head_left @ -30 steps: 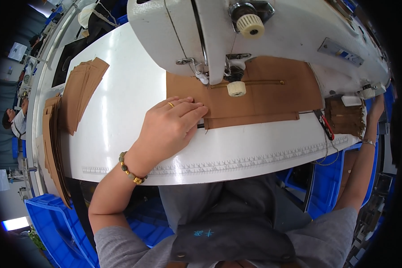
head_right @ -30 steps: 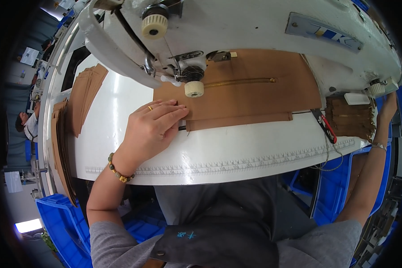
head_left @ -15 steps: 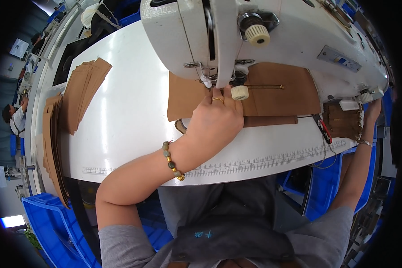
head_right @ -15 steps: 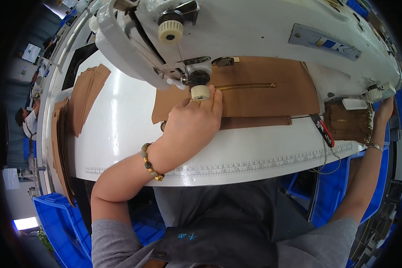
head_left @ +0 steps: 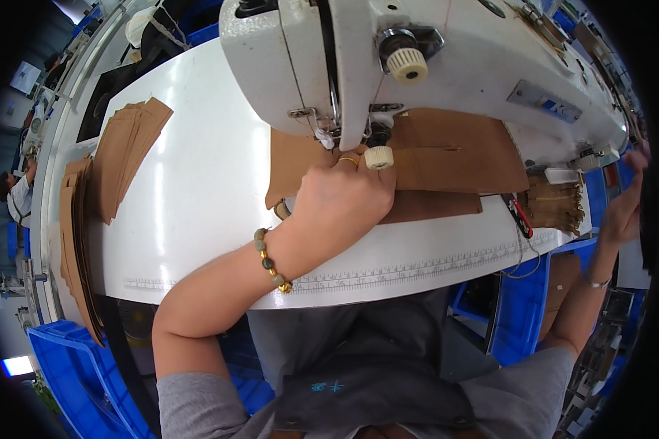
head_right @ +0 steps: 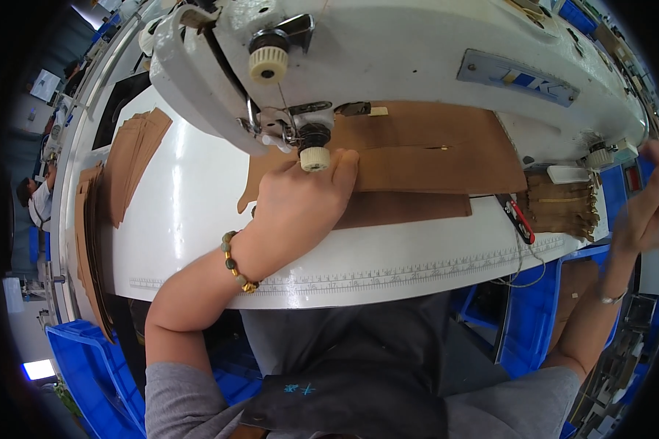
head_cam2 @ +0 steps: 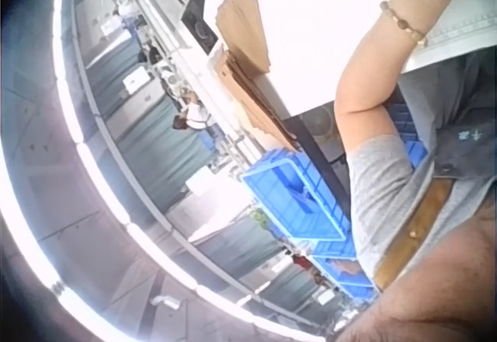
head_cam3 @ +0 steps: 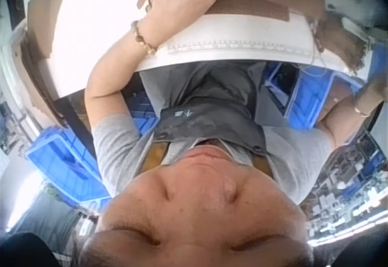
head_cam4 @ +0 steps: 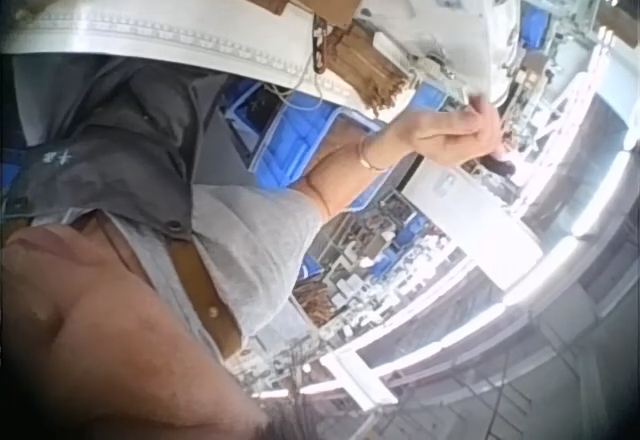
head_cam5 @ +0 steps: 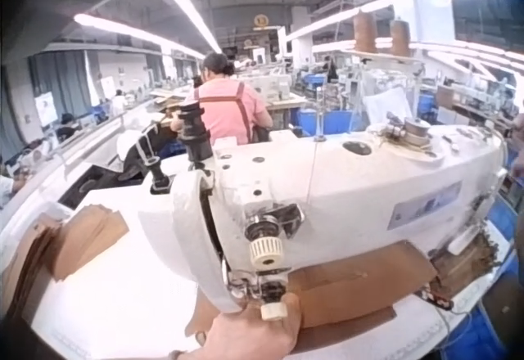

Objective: Sewing a zipper and components onto a leather piece using an industrial sewing machine.

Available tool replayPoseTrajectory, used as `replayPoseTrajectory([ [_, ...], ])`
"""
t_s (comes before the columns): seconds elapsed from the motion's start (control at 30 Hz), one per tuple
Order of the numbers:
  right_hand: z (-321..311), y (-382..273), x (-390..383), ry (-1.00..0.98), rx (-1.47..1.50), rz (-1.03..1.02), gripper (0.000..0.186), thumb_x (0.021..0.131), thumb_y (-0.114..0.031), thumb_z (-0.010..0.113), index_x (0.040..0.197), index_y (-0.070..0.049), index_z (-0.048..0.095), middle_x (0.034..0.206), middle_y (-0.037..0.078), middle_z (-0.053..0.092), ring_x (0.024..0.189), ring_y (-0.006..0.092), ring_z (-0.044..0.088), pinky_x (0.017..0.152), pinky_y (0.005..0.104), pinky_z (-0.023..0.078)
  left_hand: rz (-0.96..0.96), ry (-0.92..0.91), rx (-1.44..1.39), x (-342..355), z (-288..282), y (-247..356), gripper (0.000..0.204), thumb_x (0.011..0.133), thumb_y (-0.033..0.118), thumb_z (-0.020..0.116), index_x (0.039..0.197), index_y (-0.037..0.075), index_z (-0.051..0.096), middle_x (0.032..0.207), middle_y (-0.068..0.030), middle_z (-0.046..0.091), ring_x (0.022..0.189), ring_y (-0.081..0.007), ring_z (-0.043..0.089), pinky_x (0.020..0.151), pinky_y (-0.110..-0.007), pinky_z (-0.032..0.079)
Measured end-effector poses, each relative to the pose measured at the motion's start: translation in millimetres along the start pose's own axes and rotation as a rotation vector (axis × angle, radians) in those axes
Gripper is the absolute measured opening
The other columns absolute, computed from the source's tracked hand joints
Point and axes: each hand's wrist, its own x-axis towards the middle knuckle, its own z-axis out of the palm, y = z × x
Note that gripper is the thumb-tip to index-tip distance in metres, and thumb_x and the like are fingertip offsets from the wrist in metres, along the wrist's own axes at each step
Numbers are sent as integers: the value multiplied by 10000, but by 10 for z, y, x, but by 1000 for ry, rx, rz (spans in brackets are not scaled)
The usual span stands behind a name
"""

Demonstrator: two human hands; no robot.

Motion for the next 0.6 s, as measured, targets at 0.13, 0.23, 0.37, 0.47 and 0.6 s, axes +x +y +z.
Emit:
replayPoseTrajectory([
  [0.13,644,-2180,-255,-714,879,-550,334,923,-260,737,1130,0,719,1206,167,723,1037,333,726,865,473,598,-34,79,-91,-7,-265,97,344,813,75,677,1151,24,710,1036,-62,769,607,-169,679,554,-305,561],
  [0.23,1116,-2654,-274,-1042,779,-584,424,913,-238,750,1258,0,683,1391,163,662,1205,316,672,952,452,573,-18,154,-98,-41,-393,92,394,798,87,687,1186,29,718,1051,-56,773,619,-163,681,566,-296,562],
  [0.37,1564,-2456,-261,-1118,492,-523,399,899,-248,765,1209,-6,699,1305,163,683,1138,335,681,922,458,569,55,193,-97,-116,-353,19,411,815,110,684,1212,14,719,1139,-72,776,759,-180,741,647,-303,594],
  [0.47,1765,-2136,-321,-1053,340,-451,381,888,-255,776,1172,-10,711,1241,164,698,1088,350,688,900,463,566,81,118,-239,-254,-244,-75,421,844,102,662,1247,-16,702,1254,-132,745,1015,-247,761,831,-340,618],
  [0.6,1713,-1700,-369,-986,185,-346,358,873,-265,790,1123,-16,727,1156,164,719,1021,368,696,870,470,563,114,25,-223,-461,-108,-224,438,868,76,637,1290,-34,683,1346,-171,702,1217,-313,702,999,-392,581],
])
